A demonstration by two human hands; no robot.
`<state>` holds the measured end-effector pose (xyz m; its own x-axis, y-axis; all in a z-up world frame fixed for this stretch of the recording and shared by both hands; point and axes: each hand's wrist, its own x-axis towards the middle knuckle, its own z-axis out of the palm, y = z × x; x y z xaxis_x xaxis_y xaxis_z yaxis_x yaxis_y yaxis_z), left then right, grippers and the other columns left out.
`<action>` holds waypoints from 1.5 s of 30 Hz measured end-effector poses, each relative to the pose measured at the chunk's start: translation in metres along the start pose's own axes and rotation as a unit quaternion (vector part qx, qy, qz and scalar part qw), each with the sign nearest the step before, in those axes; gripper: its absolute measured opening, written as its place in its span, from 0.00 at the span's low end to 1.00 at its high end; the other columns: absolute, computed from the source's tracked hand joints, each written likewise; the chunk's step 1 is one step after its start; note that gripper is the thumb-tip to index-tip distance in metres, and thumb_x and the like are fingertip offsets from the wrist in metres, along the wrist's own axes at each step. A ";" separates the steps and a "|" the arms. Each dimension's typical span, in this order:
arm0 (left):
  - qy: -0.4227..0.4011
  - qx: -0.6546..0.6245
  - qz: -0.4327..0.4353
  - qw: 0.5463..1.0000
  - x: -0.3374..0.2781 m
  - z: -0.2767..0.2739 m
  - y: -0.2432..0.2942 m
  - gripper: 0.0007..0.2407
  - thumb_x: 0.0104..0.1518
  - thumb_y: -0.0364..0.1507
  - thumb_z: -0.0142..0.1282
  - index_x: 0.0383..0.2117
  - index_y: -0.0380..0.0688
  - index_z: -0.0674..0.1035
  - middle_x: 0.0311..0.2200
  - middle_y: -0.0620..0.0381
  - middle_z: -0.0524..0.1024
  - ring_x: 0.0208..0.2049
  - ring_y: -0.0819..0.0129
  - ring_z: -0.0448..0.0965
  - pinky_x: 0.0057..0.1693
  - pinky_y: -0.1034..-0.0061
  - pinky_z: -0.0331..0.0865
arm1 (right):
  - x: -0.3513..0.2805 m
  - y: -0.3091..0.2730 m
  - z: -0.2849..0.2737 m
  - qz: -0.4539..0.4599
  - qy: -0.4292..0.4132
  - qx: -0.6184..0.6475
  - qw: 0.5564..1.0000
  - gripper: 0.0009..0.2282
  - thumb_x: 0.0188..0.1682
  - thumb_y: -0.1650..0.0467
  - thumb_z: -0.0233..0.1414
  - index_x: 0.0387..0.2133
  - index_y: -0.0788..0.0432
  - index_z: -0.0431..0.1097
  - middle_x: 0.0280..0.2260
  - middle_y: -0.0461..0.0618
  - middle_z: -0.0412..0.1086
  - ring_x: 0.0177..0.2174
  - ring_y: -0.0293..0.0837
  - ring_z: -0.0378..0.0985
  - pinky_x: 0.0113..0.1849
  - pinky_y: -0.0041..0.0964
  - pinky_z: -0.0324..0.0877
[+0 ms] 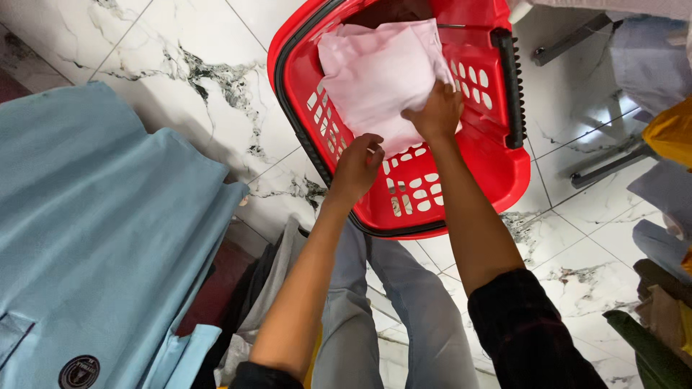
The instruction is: The person selects a yellow shirt and a white shirt from a clothing rack, buttoning and unbuttoning them by hand to check the fit and design before placing them in a red shopping basket.
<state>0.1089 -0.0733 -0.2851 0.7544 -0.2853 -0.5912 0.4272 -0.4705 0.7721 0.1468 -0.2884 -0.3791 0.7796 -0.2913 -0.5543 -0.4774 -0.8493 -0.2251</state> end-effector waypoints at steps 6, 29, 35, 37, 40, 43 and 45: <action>-0.008 -0.280 -0.232 0.931 -0.011 -0.001 0.034 0.33 0.62 0.44 0.58 0.69 0.43 0.58 0.69 0.35 0.54 0.68 0.40 0.61 0.57 0.48 0.74 | -0.047 0.010 0.004 -0.241 0.062 0.291 0.924 0.19 0.31 0.69 0.72 0.34 0.65 0.76 0.35 0.61 0.73 0.40 0.66 0.75 0.45 0.53 0.68; 0.067 -0.658 -0.175 0.729 -0.160 0.013 0.199 0.29 0.52 0.49 0.41 0.56 0.41 0.64 0.55 0.43 0.60 0.54 0.45 0.60 0.55 0.44 0.67 | -0.428 -0.071 -0.318 -0.401 -0.067 -0.076 0.910 0.27 0.29 0.75 0.65 0.47 0.55 0.70 0.53 0.59 0.71 0.50 0.59 0.74 0.46 0.51 0.67; 0.097 -0.715 -0.165 0.673 -0.248 0.075 0.187 0.22 0.47 0.40 0.49 0.46 0.40 0.74 0.43 0.44 0.71 0.43 0.50 0.71 0.51 0.53 0.72 | -0.498 -0.015 -0.383 -0.385 -0.137 0.168 0.897 0.20 0.43 0.69 0.61 0.49 0.62 0.70 0.41 0.58 0.77 0.47 0.62 0.77 0.48 0.57 0.67; 0.089 -0.730 -0.151 0.661 -0.249 0.093 0.196 0.20 0.46 0.37 0.51 0.43 0.39 0.77 0.39 0.44 0.75 0.39 0.52 0.74 0.49 0.57 0.73 | -0.502 -0.004 -0.416 -0.351 -0.143 0.248 0.892 0.12 0.50 0.73 0.56 0.47 0.63 0.72 0.44 0.61 0.77 0.49 0.63 0.77 0.52 0.56 0.67; 0.077 -0.749 -0.141 0.643 -0.265 0.121 0.176 0.16 0.43 0.33 0.55 0.37 0.38 0.82 0.33 0.45 0.80 0.33 0.54 0.79 0.47 0.62 0.75 | -0.520 0.009 -0.439 -0.217 -0.016 0.300 0.929 0.20 0.54 0.69 0.56 0.58 0.65 0.62 0.55 0.69 0.68 0.52 0.69 0.72 0.50 0.60 0.69; 0.061 -0.754 -0.125 0.642 -0.254 0.155 0.194 0.14 0.42 0.30 0.57 0.34 0.37 0.85 0.29 0.45 0.84 0.29 0.56 0.83 0.46 0.65 0.77 | -0.535 0.001 -0.469 -0.135 -0.021 0.419 0.897 0.31 0.58 0.66 0.49 0.69 0.66 0.41 0.67 0.77 0.48 0.60 0.78 0.59 0.56 0.66 0.60; 0.002 -0.699 -0.052 0.713 -0.311 0.167 0.253 0.23 0.39 0.27 0.54 0.47 0.42 0.83 0.41 0.39 0.82 0.41 0.47 0.84 0.54 0.50 0.75 | -0.540 -0.014 -0.493 -0.124 -0.027 0.387 0.913 0.44 0.48 0.60 0.60 0.71 0.60 0.38 0.66 0.79 0.47 0.63 0.78 0.52 0.62 0.70 0.53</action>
<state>-0.1012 -0.2429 0.0552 0.6827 -0.3062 -0.6635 0.5582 0.8045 0.2031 -0.0682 -0.3364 0.3181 0.8918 -0.0919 -0.4430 -0.4481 -0.3149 -0.8367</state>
